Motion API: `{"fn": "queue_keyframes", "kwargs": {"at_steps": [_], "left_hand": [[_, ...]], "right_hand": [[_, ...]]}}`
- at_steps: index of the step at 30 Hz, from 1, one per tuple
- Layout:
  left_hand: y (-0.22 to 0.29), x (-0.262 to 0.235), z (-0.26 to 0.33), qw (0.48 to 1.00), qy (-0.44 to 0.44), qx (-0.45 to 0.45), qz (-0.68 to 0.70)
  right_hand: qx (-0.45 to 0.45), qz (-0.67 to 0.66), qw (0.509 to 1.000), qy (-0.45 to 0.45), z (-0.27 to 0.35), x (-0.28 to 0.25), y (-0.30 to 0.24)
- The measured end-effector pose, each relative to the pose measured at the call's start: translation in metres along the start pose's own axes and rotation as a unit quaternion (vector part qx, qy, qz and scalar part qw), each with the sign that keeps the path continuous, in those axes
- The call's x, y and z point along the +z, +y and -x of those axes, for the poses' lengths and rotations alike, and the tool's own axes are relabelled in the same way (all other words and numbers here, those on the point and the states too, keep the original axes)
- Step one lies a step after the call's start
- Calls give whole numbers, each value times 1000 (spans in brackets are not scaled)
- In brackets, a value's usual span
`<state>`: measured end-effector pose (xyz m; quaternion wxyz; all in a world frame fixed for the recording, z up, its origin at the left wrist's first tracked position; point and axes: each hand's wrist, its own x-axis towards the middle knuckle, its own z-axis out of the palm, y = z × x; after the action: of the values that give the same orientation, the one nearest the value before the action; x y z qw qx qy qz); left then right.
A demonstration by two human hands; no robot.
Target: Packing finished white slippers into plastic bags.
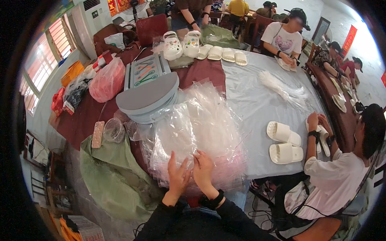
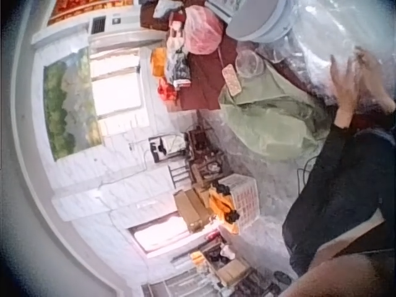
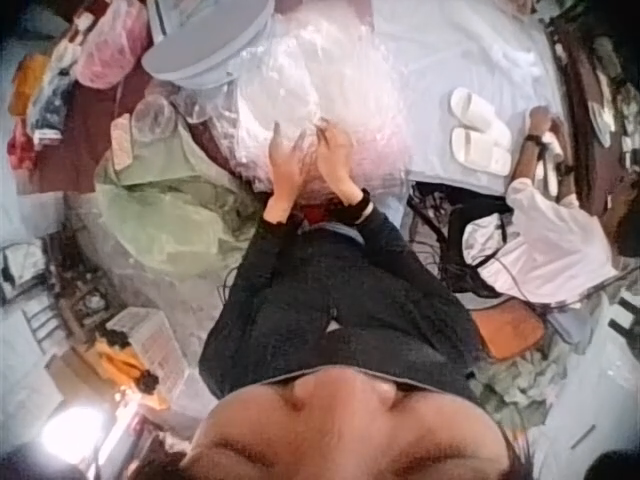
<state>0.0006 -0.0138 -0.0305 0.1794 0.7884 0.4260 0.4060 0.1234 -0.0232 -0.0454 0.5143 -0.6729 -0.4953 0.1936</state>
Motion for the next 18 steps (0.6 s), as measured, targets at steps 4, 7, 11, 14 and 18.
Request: {"fn": "queue_keyframes", "kwargs": {"at_steps": [4, 7, 11, 14, 18], "left_hand": [[20, -7, -24, 994, -87, 50, -34], [47, -12, -44, 988, -108, 108, -34], [53, -17, -54, 983, -111, 144, -23], [52, -19, -51, 985, -115, 113, -67], [33, -9, -38, 981, -88, 42, -167]], "right_hand": [[58, -180, 981, 48, 3, -12, -15], [90, -350, 927, 104, -5, -34, -35], [18, -259, 963, 77, -12, -45, -34], [-19, -95, 995, 24, -19, -50, -40], [-132, 198, 969, -73, -28, -35, -21]]}}
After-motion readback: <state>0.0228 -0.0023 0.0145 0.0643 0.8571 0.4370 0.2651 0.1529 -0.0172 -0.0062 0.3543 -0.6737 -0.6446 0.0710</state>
